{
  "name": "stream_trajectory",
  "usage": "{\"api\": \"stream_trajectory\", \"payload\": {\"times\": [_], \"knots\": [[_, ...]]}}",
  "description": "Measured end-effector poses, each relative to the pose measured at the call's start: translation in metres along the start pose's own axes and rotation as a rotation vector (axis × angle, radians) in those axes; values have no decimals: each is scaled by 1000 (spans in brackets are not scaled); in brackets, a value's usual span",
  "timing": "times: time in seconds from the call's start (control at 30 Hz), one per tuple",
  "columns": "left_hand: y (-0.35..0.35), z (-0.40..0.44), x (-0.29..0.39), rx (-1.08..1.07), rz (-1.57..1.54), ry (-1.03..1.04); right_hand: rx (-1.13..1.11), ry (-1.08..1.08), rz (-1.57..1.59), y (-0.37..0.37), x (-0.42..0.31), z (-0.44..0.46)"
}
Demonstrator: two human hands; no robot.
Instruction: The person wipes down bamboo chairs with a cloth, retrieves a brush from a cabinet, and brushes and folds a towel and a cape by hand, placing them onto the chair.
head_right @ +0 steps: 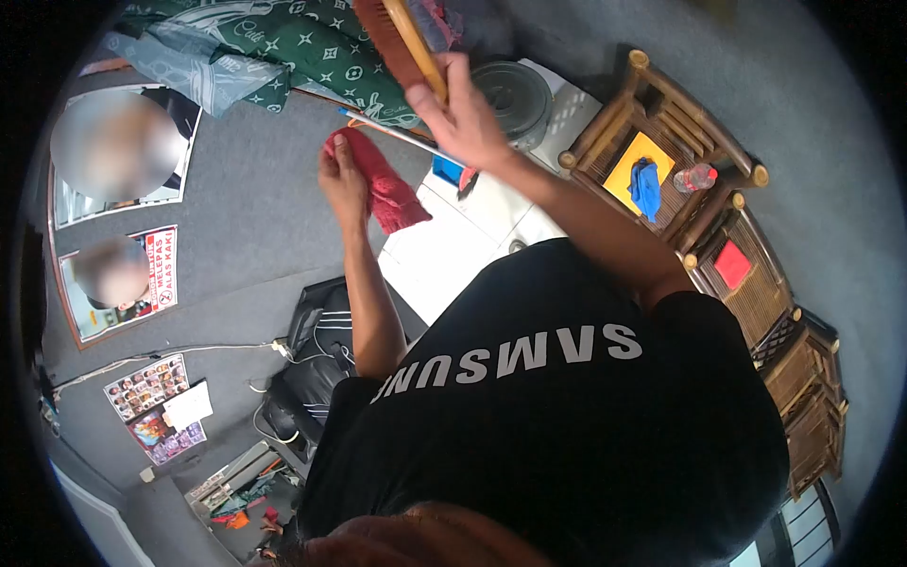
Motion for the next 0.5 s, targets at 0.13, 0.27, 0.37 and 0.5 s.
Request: {"api": "stream_trajectory", "payload": {"times": [0.13,0.27,0.37,0.5], "knots": [[-15,11,-6,114,-109,99,-347,101,-218,89,109,-73],[-27,5,17,205,-222,32,-1368,458,-608,101,263,-182],[-46,9,-1,78,-175,30,-1180,739,-539,39,327,-221],[-38,-6,6,-189,125,53,-630,980,-386,-16,292,-185]]}}
Point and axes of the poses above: each hand's wrist, its own z-axis towards the middle knuckle, its own y-axis out of the palm, x = y × z, the point moved 5 cm from there along z, towards the middle knuckle, and after that the axes turned 12 degrees about -x, right-handed, at the moved point
